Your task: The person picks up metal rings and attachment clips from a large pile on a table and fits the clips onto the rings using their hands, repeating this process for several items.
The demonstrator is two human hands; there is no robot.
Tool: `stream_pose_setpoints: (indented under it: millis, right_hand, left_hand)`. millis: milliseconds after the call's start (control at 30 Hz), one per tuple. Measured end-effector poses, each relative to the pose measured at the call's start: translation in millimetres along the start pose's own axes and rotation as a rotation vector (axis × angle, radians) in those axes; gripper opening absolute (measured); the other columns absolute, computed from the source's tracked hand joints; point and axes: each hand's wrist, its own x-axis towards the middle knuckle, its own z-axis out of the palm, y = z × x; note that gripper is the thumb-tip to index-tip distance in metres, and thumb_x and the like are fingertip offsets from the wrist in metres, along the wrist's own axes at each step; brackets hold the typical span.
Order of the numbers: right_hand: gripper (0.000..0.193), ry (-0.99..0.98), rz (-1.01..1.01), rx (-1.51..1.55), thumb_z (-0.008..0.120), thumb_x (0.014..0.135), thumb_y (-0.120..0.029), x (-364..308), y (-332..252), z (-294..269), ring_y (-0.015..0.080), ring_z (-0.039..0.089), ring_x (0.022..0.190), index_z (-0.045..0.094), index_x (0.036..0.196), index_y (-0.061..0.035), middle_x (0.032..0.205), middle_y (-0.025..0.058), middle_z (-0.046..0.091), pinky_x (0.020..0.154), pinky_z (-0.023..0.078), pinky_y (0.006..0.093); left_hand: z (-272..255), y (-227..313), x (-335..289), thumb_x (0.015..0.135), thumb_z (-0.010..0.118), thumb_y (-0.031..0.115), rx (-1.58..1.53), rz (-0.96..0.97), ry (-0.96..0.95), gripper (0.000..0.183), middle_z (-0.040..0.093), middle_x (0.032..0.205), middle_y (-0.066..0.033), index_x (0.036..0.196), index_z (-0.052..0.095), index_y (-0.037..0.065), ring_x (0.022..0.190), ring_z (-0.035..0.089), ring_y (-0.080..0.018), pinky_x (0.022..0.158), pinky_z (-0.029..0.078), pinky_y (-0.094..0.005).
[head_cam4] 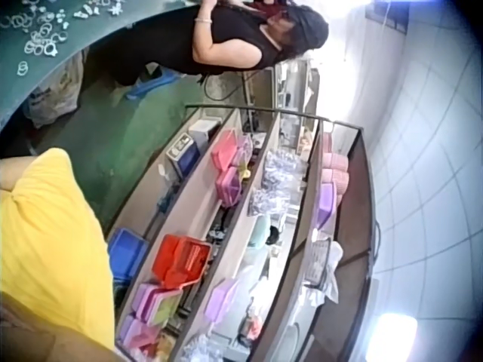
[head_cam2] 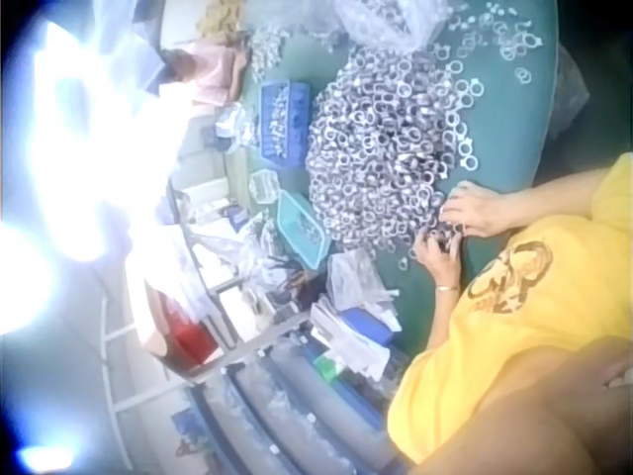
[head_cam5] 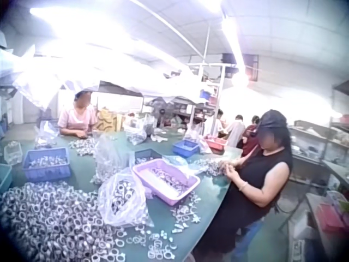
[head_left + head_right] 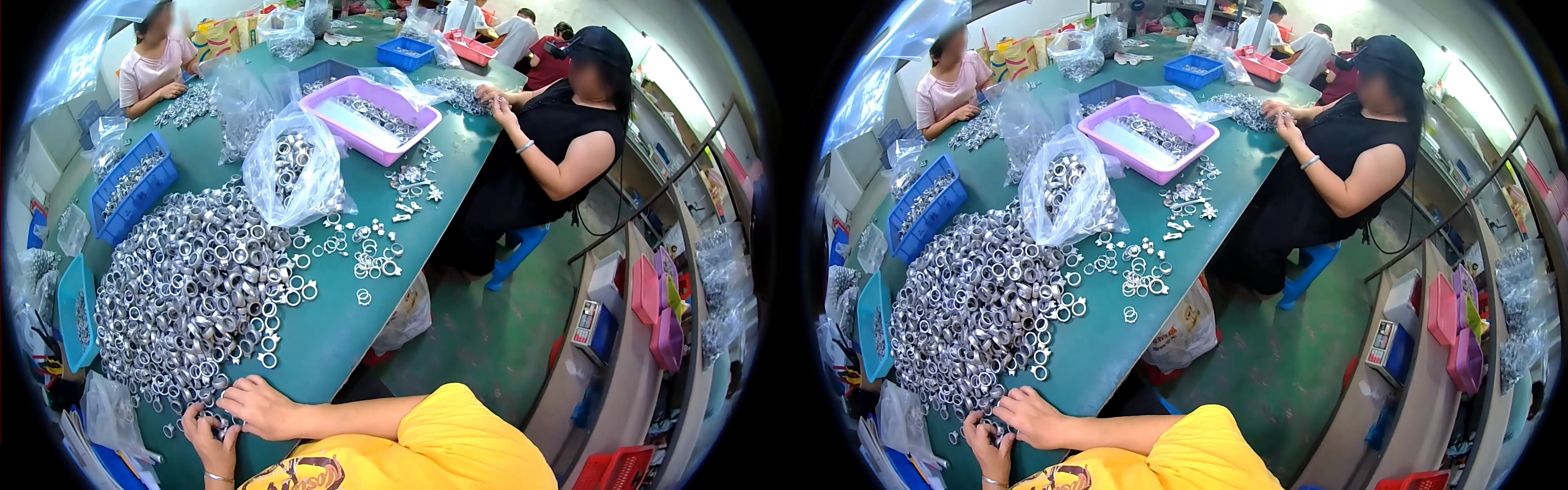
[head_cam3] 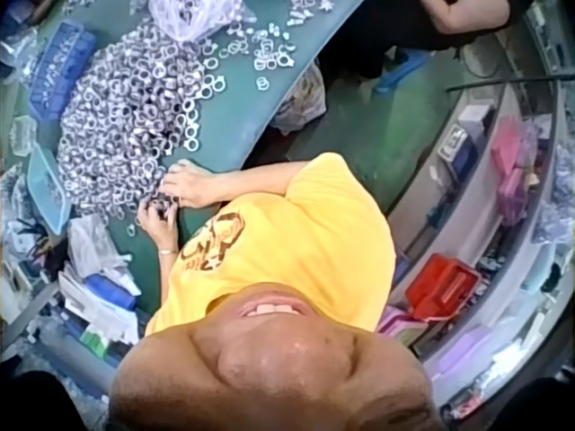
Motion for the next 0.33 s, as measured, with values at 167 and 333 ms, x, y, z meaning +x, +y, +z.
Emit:
stream_pose_setpoints:
  millis: [167, 333]
  right_hand:
    - [0.057, 0.08, 0.014, -0.032, 0.074, 0.063, -0.012, 0.3, -0.3, -0.2, 0.027, 0.045, 0.098, 0.051, 0.115, -0.0042, 0.1, 0.0093, 0.05, 0.084, 0.034, 0.0387]
    - [0.055, 0.052, 0.048, -0.07, 0.074, 0.064, -0.015, 0.7, -1.7, -3.2, 0.0273, 0.044, 0.098, 0.051, 0.113, -0.0053, 0.1, 0.0097, 0.049, 0.083, 0.033, 0.0384]
  left_hand:
    - [3.4, -5.0, 0.0, 0.06, 0.074, 0.001, -0.093, -0.005, 0.056, 0.036, 0.049, 0.106, -0.0183, 0.074, 0.041, 0.004, 0.098, 0.047, -0.0361, 0.088, 0.036, -0.0434]
    - [7.0, -17.7, -3.0, 0.066, 0.068, -0.001, -0.111, 0.038, 0.065, 0.033, 0.049, 0.102, -0.0174, 0.075, 0.037, 0.004, 0.091, 0.047, -0.0316, 0.081, 0.038, -0.0385]
